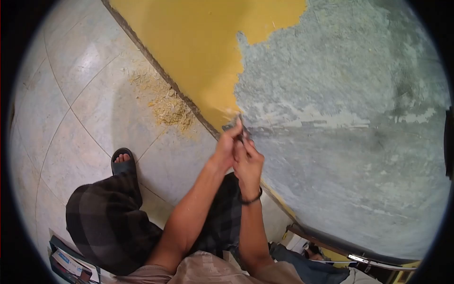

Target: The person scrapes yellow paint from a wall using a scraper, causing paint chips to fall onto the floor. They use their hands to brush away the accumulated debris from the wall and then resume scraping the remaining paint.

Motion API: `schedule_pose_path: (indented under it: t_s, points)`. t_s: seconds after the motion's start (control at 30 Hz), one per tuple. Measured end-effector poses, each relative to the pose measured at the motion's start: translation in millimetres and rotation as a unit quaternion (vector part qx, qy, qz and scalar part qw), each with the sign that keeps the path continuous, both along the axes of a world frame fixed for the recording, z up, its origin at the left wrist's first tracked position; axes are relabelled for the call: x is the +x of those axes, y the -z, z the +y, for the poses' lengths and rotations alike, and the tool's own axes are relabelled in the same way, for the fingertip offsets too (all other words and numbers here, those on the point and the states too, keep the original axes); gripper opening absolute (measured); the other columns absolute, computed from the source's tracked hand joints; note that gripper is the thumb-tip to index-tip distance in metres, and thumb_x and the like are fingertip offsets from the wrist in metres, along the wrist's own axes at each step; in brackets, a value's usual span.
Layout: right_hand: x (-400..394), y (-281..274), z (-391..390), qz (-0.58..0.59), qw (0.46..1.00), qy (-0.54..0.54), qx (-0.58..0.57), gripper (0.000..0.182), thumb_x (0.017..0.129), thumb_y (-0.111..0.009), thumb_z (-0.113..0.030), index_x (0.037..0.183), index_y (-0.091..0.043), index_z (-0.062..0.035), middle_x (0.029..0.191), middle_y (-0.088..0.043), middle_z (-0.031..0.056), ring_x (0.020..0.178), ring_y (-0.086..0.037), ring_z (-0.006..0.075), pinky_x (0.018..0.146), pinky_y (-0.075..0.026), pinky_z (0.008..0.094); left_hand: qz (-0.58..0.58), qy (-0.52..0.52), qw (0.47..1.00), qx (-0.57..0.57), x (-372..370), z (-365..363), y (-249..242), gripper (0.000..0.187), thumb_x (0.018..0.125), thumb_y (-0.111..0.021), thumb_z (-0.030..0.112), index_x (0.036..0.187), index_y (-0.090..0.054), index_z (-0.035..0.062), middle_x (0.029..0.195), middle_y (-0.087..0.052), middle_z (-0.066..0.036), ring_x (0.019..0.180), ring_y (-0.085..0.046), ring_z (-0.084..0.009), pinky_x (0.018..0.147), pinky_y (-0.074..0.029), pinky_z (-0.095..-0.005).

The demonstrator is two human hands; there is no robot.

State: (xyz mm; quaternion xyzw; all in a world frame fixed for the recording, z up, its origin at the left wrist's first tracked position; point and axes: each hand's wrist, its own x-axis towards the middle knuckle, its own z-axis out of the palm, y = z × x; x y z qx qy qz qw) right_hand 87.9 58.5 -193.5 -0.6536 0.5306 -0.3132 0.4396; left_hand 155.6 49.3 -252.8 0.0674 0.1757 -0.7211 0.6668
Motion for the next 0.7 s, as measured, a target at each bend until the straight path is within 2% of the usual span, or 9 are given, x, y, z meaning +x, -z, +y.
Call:
schedule_pose_path:
  t_s: [0.03,0.1,0.17,0.2,0.3,0.43,0.6,0.67,0.7]
  points:
    - [4.6,-6.3,0.1,0.041,0.995,-0.018,0.094,0.015,0.093,-0.056,-0.011,0.096,-0.063,0.0023,0.064,-0.048,-0.0037,0.043,-0.039,0.0029,0.035,-0.025,0.0209,0.020,-0.007,0.999,-0.026,5.1,-0.3,8.2,0.038,0.092,-0.054,0.044,0.074,-0.051,0.0099,0.065,-0.050,-0.004,0.065,-0.056,-0.0203,0.060,-0.048,-0.0349]
    - [0.4,-4.2,5.4,0.050,0.997,-0.061,-0.001,0.016,0.093,-0.055,-0.010,0.098,-0.064,0.0018,0.064,-0.049,-0.0028,0.042,-0.037,0.0029,0.034,-0.025,0.0214,0.019,-0.042,0.998,0.035,1.9,0.8,-15.9,0.041,0.090,-0.056,0.046,0.075,-0.052,0.0078,0.065,-0.054,-0.009,0.059,-0.058,-0.0212,0.050,-0.048,-0.0326]
    - [1.6,-22.9,16.1,0.013,0.994,0.056,0.097,0.015,0.094,-0.054,-0.009,0.098,-0.064,0.0006,0.064,-0.048,-0.0028,0.042,-0.037,0.0027,0.035,-0.025,0.0207,-0.001,-0.020,0.999,0.037,-8.1,2.7,-21.1,0.043,0.091,-0.055,0.046,0.073,-0.051,0.0078,0.065,-0.055,-0.009,0.056,-0.057,-0.0210,0.046,-0.046,-0.0318]
    - [0.1,-23.1,13.2,0.012,0.991,0.051,0.125,0.016,0.094,-0.052,-0.009,0.102,-0.064,-0.0006,0.064,-0.048,-0.0032,0.043,-0.037,0.0023,0.035,-0.025,0.0196,-0.020,-0.005,1.000,0.018,-6.3,2.8,-17.2,0.033,0.092,-0.054,0.041,0.077,-0.050,0.0111,0.065,-0.052,-0.004,0.062,-0.056,-0.0198,0.056,-0.048,-0.0344]
    - [1.8,-27.0,19.9,0.003,0.987,0.055,0.154,0.019,0.095,-0.052,-0.009,0.107,-0.064,-0.0003,0.064,-0.048,-0.0033,0.044,-0.038,0.0019,0.036,-0.026,0.0191,0.013,0.026,0.999,-0.043,-5.2,8.5,-5.0,0.030,0.090,-0.057,0.039,0.081,-0.051,0.0104,0.069,-0.054,-0.005,0.061,-0.057,-0.0216,0.054,-0.049,-0.0367]
    - [-16.8,5.7,10.8,0.041,0.999,0.000,-0.008,0.019,0.095,-0.053,-0.011,0.107,-0.063,-0.0002,0.064,-0.047,-0.0033,0.046,-0.037,0.0014,0.036,-0.027,0.0191,-0.037,0.010,0.999,0.012,-6.9,4.6,-11.9,0.034,0.089,-0.059,0.042,0.079,-0.051,0.0098,0.069,-0.054,-0.005,0.061,-0.057,-0.0216,0.054,-0.048,-0.0361]
    - [-10.1,-3.3,12.7,0.031,0.997,0.010,0.065,0.017,0.094,-0.056,-0.010,0.103,-0.063,0.0022,0.061,-0.045,-0.0049,0.047,-0.037,0.0015,0.037,-0.028,0.0199,-0.051,0.002,0.999,0.010,-8.7,4.7,-9.1,0.043,0.090,-0.055,0.049,0.074,-0.054,0.0090,0.065,-0.058,-0.011,0.052,-0.055,-0.0195,0.046,-0.045,-0.0322]
    - [-25.0,27.8,0.0,0.095,0.990,-0.059,-0.091,0.017,0.094,-0.055,-0.010,0.104,-0.064,0.0016,0.059,-0.043,-0.0049,0.046,-0.036,0.0015,0.036,-0.027,0.0203,-0.049,-0.029,0.998,0.019,2.4,-6.4,-3.4,0.043,0.090,-0.055,0.049,0.074,-0.053,0.0088,0.065,-0.059,-0.011,0.052,-0.055,-0.0192,0.045,-0.045,-0.0323]
    - [-24.5,22.4,4.5,0.104,0.990,-0.055,-0.083,0.017,0.094,-0.055,-0.010,0.104,-0.064,0.0016,0.059,-0.043,-0.0049,0.046,-0.036,0.0015,0.036,-0.027,0.0203,-0.031,-0.043,0.998,0.042,0.3,-1.3,-3.7,0.043,0.090,-0.055,0.049,0.074,-0.053,0.0086,0.065,-0.059,-0.011,0.051,-0.054,-0.0188,0.045,-0.045,-0.0323]
